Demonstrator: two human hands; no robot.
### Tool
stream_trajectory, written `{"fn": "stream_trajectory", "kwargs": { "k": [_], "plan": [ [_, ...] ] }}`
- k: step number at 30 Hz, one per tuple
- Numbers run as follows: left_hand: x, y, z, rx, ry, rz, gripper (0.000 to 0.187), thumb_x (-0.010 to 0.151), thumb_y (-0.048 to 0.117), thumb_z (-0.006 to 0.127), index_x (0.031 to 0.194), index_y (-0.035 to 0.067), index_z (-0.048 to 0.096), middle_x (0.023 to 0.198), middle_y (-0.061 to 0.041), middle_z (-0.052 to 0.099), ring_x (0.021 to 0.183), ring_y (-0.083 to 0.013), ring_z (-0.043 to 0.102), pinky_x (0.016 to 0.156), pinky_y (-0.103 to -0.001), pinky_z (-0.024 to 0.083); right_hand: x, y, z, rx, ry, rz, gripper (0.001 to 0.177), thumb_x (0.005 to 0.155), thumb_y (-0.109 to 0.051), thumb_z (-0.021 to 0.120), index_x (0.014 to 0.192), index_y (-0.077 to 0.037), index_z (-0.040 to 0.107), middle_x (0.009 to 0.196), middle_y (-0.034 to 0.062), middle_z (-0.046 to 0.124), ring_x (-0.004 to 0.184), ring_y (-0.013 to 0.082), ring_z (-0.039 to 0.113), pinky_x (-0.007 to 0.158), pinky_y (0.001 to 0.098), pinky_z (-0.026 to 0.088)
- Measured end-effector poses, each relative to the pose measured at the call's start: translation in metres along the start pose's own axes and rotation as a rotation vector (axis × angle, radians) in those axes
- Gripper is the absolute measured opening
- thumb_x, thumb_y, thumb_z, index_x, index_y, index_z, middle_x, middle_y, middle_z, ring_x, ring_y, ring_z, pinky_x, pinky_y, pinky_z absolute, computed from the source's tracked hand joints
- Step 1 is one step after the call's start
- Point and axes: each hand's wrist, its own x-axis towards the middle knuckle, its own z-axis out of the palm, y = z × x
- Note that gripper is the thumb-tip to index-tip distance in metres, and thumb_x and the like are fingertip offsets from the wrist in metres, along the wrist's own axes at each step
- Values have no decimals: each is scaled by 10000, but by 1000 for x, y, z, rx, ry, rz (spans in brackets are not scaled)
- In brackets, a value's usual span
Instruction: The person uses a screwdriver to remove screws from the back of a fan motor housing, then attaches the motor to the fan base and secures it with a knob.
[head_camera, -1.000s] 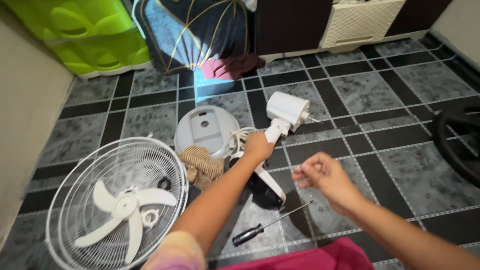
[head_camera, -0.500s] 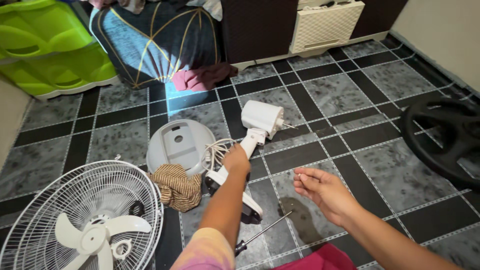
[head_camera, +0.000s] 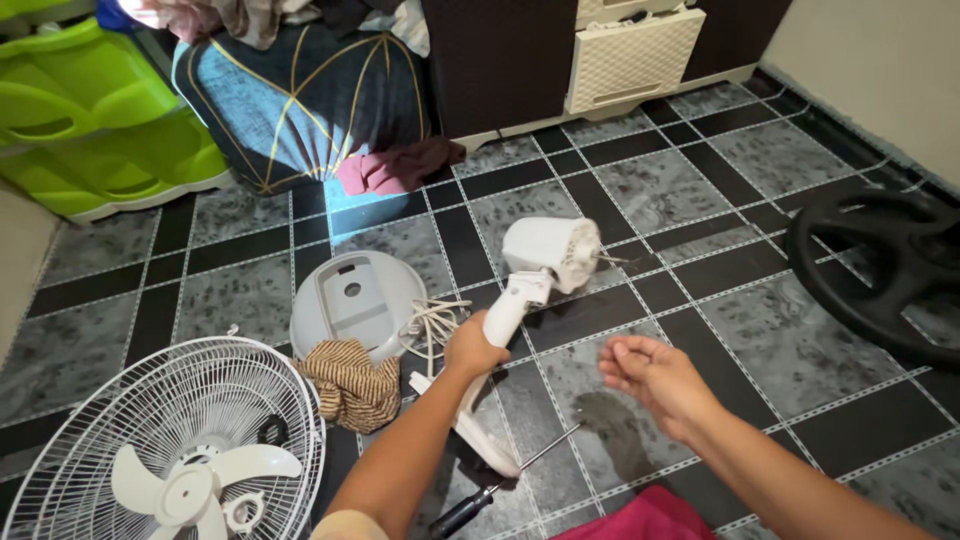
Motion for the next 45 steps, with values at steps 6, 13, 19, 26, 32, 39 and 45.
{"fn": "stream_trajectory", "kwargs": {
  "k": [6,13,19,26,32,39,45],
  "plan": [
    [-5,15,0,-373,54,286,872,527,229,866,1345,75,608,1190,-168,729,1087,-282,723,960,-361,545,58,-31,-38,168,-13,-228,208,1030,-269,605,1038,-61,612,991,84,664,941,224,645,895,386,549],
    [-10,31,-6,-541,82,385,941,555,184,823,1439,27,541,1269,-154,704,1138,-238,702,995,-331,522,92,-150,-2,276,-178,-420,96,1015,-303,581,1043,-242,513,1241,20,643,1193,265,606,960,663,488],
    [-7,18,-11,-515,40,431,921,552,167,826,1431,74,567,1218,-143,714,1118,-249,695,1004,-354,523,43,-164,55,291,-481,-507,48,1108,-233,570,1149,-208,561,1496,41,551,1385,265,542,1143,563,427],
    [2,-18,-1,-535,54,434,944,576,72,819,1465,67,503,1332,-147,641,1244,-270,610,1059,-360,473,1,-152,104,103,-538,-570,57,1088,-202,498,1121,-190,544,1634,44,429,1397,226,506,1091,525,477],
    [1,-40,-2,-731,-56,467,1026,623,28,826,1541,44,368,1440,-141,555,1351,-252,535,1125,-362,436,-26,-155,146,-661,-423,-1114,61,1099,-69,508,1040,-75,517,1470,141,591,1602,329,141,1258,534,138],
    [-22,-58,-22,-666,-80,354,1052,717,163,840,1591,40,268,1446,-179,551,1325,-301,564,1082,-389,476,-44,-152,207,-889,-514,-1266,71,1063,-165,539,1080,-99,558,1432,141,638,1552,346,355,1284,568,43],
    [-36,-68,-26,-311,38,295,1116,744,260,881,1595,25,199,1466,-262,515,1343,-399,536,1101,-418,444,-48,-125,254,-878,-460,-1454,53,1048,-110,544,1085,-74,538,1151,100,654,1337,293,586,1298,581,160]
  ]
}}
